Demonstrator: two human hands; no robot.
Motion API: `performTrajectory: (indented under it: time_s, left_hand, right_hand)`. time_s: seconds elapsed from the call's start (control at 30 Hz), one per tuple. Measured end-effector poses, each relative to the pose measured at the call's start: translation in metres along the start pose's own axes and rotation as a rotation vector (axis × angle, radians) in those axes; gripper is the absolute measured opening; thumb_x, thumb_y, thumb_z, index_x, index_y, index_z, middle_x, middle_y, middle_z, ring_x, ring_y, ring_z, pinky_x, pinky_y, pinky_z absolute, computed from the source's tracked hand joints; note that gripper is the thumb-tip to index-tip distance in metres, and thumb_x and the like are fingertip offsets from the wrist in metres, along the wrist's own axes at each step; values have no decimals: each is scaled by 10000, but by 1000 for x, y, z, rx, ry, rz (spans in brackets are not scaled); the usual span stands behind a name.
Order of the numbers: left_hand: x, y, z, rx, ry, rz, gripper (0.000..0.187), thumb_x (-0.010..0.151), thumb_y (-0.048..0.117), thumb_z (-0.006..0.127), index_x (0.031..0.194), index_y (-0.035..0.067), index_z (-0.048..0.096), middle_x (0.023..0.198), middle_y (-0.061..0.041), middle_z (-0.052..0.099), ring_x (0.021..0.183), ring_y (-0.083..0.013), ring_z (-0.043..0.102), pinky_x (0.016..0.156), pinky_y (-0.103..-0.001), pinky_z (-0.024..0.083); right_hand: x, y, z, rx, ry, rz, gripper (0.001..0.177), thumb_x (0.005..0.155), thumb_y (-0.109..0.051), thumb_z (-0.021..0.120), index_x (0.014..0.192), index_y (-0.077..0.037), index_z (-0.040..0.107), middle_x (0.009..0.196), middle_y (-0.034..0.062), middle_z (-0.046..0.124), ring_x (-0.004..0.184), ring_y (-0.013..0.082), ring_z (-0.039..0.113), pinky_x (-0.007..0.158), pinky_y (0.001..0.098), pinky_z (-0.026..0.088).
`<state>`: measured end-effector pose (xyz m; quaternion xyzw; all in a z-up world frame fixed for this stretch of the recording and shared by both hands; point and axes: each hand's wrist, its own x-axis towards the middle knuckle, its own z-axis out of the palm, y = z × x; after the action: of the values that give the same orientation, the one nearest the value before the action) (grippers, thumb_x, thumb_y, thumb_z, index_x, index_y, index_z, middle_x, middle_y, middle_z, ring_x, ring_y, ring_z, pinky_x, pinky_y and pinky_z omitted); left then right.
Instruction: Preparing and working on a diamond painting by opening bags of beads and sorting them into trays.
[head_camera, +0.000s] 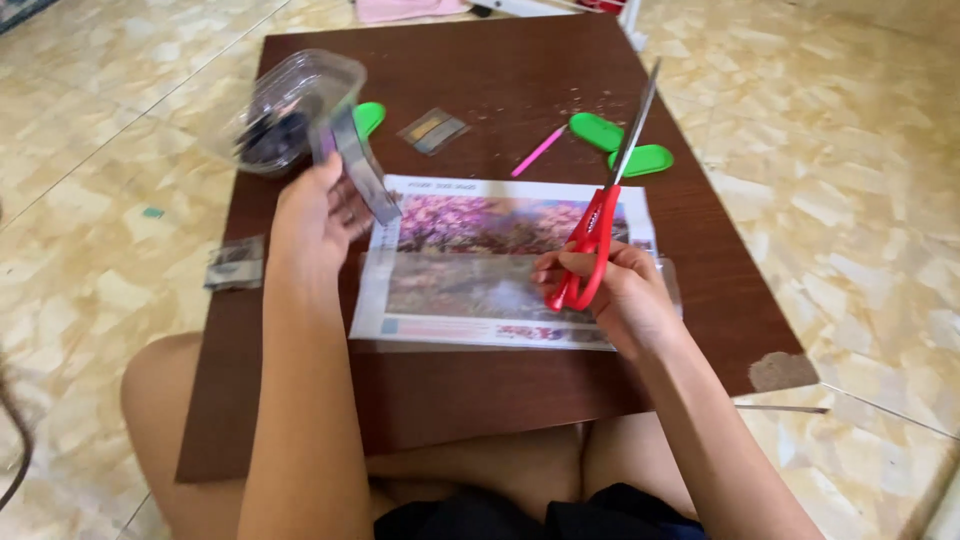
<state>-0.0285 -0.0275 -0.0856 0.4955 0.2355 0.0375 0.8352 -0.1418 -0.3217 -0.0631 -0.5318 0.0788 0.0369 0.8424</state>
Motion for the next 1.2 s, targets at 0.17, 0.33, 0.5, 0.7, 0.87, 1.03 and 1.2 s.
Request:
performTrajectory:
  time_s: [0.17,0.33,0.5,0.7,0.87,1.03,1.2]
  left_hand:
    - [-45,-5,-34,-61,49,-79,269,904,364,698,1059,194,560,1003,-105,645,1025,-337,680,1045,-616,402]
    - [-87,-4,-33,-98,26,-142,220,956,324,622,1065,163,520,994,-74,609,992,-289,667,1033,-579,431]
    - [-77,-26,-76,-193,14,-21,163,913,269,688,982,138,618,996,-103,682,963,-284,707,926,-419,541]
    - [-64,-24,-104,-152,283,269,245,908,181,776,774,111,582,760,-109,663,755,-268,750,760,-360,625]
    - [-94,-29,-77,55,281,450,457,860,127,803,1250,229,587,742,-120,626,688,-169,670,675,-303,580]
    - [-146,-19,-61,171,177,435,651,887,44,744,1412,324,479,794,-105,635,790,-126,670,764,-263,565]
    - [-163,-18,-69,207,21,493,228,858,73,739,1084,97,757,904,-80,651,806,-100,571,748,-246,559]
  right_hand:
    - [17,21,1,-27,-53,-6,165,793,0,710,909,81,626,867,240,702,715,323,739,611,406,621]
    - [18,16,4,-140,-64,-74,166,810,33,686,927,123,610,917,293,689,758,375,736,661,462,624]
    - [21,19,1,-223,-141,-122,186,836,35,692,958,158,623,903,304,675,723,380,730,648,469,633]
    - [10,-3,-11,-435,-180,-139,160,848,15,725,950,128,675,791,258,660,639,333,709,598,441,631]
    - [-4,-28,-19,-708,-437,-52,141,819,28,699,917,124,733,625,231,652,467,234,597,416,302,504]
    - [-9,-22,-31,-706,-550,-31,142,775,12,761,867,120,767,594,216,653,425,174,543,377,267,468]
    - [-16,-31,-49,-732,-639,99,190,734,-23,833,817,142,786,533,215,646,373,158,515,324,264,446]
